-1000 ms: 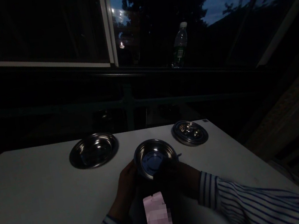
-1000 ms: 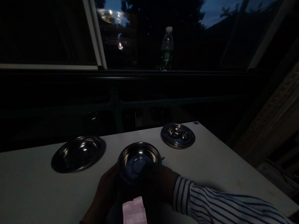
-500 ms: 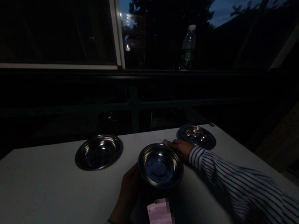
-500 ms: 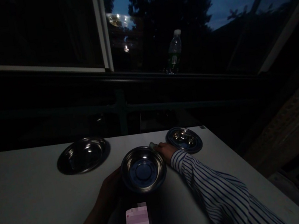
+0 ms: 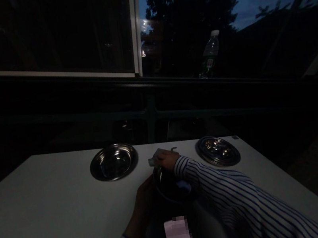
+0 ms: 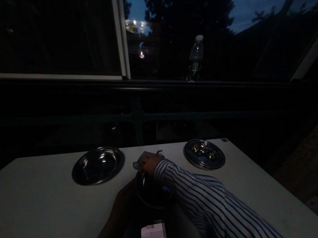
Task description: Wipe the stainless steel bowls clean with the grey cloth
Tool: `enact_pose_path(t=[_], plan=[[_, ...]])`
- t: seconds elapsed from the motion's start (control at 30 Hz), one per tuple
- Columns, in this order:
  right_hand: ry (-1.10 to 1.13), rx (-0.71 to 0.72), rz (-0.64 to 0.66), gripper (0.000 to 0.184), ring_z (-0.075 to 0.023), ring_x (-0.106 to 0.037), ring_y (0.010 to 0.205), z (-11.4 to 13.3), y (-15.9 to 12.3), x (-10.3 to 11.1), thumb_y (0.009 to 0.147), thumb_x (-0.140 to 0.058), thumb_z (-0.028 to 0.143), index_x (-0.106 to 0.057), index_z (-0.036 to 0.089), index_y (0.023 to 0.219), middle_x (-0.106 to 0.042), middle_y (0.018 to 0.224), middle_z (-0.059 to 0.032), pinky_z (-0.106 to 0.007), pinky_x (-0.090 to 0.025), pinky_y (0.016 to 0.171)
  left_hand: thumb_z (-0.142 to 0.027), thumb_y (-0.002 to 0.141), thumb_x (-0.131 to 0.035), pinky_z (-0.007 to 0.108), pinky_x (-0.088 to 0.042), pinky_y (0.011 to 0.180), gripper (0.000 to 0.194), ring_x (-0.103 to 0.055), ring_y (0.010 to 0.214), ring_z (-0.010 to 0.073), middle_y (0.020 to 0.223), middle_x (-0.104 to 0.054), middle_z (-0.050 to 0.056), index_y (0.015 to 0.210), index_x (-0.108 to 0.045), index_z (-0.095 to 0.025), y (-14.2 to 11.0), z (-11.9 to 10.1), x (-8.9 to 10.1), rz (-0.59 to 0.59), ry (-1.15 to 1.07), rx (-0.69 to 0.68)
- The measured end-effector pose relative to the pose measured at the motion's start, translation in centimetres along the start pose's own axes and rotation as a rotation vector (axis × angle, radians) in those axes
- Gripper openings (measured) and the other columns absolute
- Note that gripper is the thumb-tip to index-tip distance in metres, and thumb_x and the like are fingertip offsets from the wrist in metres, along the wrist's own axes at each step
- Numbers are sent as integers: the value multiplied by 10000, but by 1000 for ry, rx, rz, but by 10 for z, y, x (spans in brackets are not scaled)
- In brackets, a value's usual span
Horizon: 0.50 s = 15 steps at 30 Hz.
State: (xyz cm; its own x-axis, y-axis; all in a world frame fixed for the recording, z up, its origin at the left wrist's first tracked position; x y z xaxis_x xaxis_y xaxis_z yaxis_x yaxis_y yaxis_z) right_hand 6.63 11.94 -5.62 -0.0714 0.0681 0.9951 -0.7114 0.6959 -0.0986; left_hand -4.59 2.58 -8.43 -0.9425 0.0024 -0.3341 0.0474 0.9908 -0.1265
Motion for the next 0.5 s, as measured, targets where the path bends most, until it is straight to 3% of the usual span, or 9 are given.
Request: enact_pose_path(t=[0.2, 0.33, 0.5], plan=[[247, 106, -74, 198, -196, -556, 985, 22, -19, 7, 836, -562, 202, -584, 142, 1023, -587, 1064, -64, -411, -445, 858, -301, 674, -624, 389, -456, 828, 320, -626, 929, 283, 982, -704, 123, 928, -683, -117, 6, 10, 7, -14, -42, 26], [468, 13, -276, 330, -182, -555, 1006, 12, -53, 28, 793, -464, 34, -604, 140, 1073, -619, 1051, -80, -338, -412, 905, -332, 692, -628, 363, -472, 794, 410, -613, 962, 281, 1073, -670, 127, 1052, -641, -136, 5, 11, 7, 8, -60, 55], [750, -110, -460, 325, -176, -589, 955, 1, -89, 37, 785, -455, 107, -629, 172, 1052, -651, 1019, -51, -316, -448, 850, -364, 717, -609, 342, -495, 692, 471, -636, 881, 260, 1072, -666, 123, 1139, -585, -156, 3, 15, 6, 12, -51, 115]])
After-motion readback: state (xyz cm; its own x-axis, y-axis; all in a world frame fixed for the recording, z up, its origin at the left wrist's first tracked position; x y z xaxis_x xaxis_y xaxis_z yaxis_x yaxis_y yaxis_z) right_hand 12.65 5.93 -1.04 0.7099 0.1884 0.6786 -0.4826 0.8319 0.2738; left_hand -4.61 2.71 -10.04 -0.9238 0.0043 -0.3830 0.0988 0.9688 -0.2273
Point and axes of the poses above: each hand's wrist, its own y-axis towards the middle knuckle, its own x-axis out of the back of the hand, z = x × y, the point moved 3 cm from there along y, towards the middle knuckle
